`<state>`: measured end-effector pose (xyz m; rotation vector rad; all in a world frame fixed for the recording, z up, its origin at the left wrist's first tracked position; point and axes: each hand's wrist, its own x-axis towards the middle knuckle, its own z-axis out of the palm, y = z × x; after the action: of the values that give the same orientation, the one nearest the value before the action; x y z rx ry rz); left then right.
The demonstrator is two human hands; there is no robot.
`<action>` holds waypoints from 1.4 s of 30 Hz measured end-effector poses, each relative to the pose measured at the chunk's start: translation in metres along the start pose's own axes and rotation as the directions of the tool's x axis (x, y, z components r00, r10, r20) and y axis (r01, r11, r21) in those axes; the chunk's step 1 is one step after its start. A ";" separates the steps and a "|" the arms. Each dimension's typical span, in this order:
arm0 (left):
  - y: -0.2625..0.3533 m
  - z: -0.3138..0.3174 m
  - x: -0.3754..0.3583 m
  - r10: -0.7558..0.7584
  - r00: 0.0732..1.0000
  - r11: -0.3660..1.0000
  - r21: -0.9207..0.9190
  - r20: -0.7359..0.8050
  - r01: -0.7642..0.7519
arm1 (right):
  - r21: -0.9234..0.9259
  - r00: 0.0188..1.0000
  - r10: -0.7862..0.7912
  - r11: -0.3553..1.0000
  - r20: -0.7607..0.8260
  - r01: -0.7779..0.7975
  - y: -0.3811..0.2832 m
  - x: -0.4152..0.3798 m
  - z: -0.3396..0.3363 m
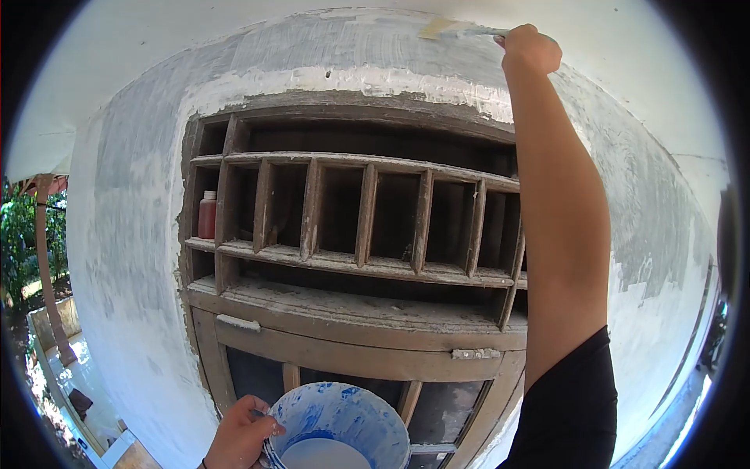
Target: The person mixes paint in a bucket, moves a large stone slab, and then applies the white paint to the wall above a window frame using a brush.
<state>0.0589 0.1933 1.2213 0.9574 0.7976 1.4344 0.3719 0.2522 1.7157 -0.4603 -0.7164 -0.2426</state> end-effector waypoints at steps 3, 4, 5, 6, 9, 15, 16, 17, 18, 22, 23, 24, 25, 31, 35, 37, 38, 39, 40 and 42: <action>0.001 0.002 0.004 0.016 1.000 1.000 0.021 0.004 -0.017 | -0.308 0.991 -0.133 0.943 -0.007 0.124 0.009 0.050 -0.033; 0.000 0.003 0.005 0.025 1.000 0.999 0.027 0.003 -0.025 | -0.368 0.988 -0.157 0.919 -0.011 0.142 0.005 0.053 -0.041; 0.000 0.004 0.005 0.035 0.999 0.999 0.031 0.001 -0.035 | -0.366 0.987 -0.160 0.920 -0.016 0.143 0.003 0.054 -0.047; -0.001 0.004 0.007 0.041 0.999 0.999 0.032 0.004 -0.041 | -0.228 0.992 -0.128 0.966 -0.021 0.120 -0.001 0.056 -0.056; -0.003 0.007 0.009 0.020 0.999 0.998 0.051 0.046 -0.023 | 0.077 0.993 -0.117 0.990 -0.027 0.119 -0.019 0.038 -0.061; -0.009 0.026 0.011 -0.005 0.999 0.994 0.108 0.044 0.000 | 0.299 0.994 -0.095 0.951 0.046 0.077 -0.012 0.006 -0.025; -0.011 0.029 0.012 0.000 0.999 0.996 0.092 0.044 -0.004 | 0.143 0.985 -0.170 0.976 0.035 0.163 -0.006 0.005 -0.025; -0.012 0.032 0.012 0.005 0.999 0.997 0.076 0.042 -0.009 | 0.142 0.985 -0.169 0.976 0.033 0.163 -0.002 0.007 -0.031; -0.011 0.035 0.010 0.007 0.999 0.997 0.078 0.045 -0.010 | 0.221 0.985 -0.163 0.964 0.053 0.147 0.003 0.009 -0.041; -0.007 0.049 0.007 -0.047 0.992 0.996 0.085 0.113 0.038 | 0.231 0.975 -0.203 0.956 0.086 0.179 0.018 0.060 -0.084; -0.009 0.051 0.008 -0.042 0.993 0.995 0.098 0.111 0.031 | 0.203 0.968 -0.230 0.957 0.100 0.207 0.022 0.079 -0.096; -0.011 0.055 0.008 -0.048 0.992 0.994 0.099 0.117 0.037 | 0.176 0.959 -0.257 0.956 0.117 0.235 0.024 0.094 -0.107; -0.013 0.059 0.008 -0.026 0.995 0.995 0.097 0.095 0.017 | 0.135 0.960 -0.246 0.964 0.136 0.228 0.021 0.098 -0.121; -0.019 0.069 0.010 -0.018 0.997 0.990 0.138 0.082 0.007 | -0.133 0.884 -0.458 0.875 0.091 0.466 -0.001 0.102 -0.158; -0.023 0.066 0.009 -0.044 0.996 0.987 0.156 0.076 0.032 | -0.430 0.532 -0.817 0.407 0.224 0.806 -0.021 0.069 -0.133; -0.030 0.062 0.011 -0.047 0.996 0.992 0.122 0.078 0.038 | -0.441 0.328 -0.867 0.145 0.375 0.886 -0.018 0.048 -0.103; -0.032 0.060 0.010 -0.045 0.996 0.995 0.092 0.079 0.038 | -0.401 0.319 -0.834 0.129 0.451 0.907 -0.017 0.028 -0.084; -0.033 0.060 0.008 -0.053 0.996 0.995 0.088 0.074 0.046 | -0.402 0.337 -0.755 0.107 0.562 0.909 -0.020 0.003 -0.069; -0.032 0.061 0.006 -0.076 0.995 0.993 0.092 0.061 0.070 | -0.350 0.391 -0.715 0.215 0.579 0.912 -0.021 -0.022 -0.056; -0.034 0.058 0.003 -0.099 0.994 0.991 0.097 0.050 0.094 | -0.247 0.347 -0.706 0.244 0.618 0.938 -0.026 -0.070 -0.033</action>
<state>0.1265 0.1964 1.2160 1.0127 0.8659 1.2911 0.3305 0.2178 1.6542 -0.6702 -1.2742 -1.5409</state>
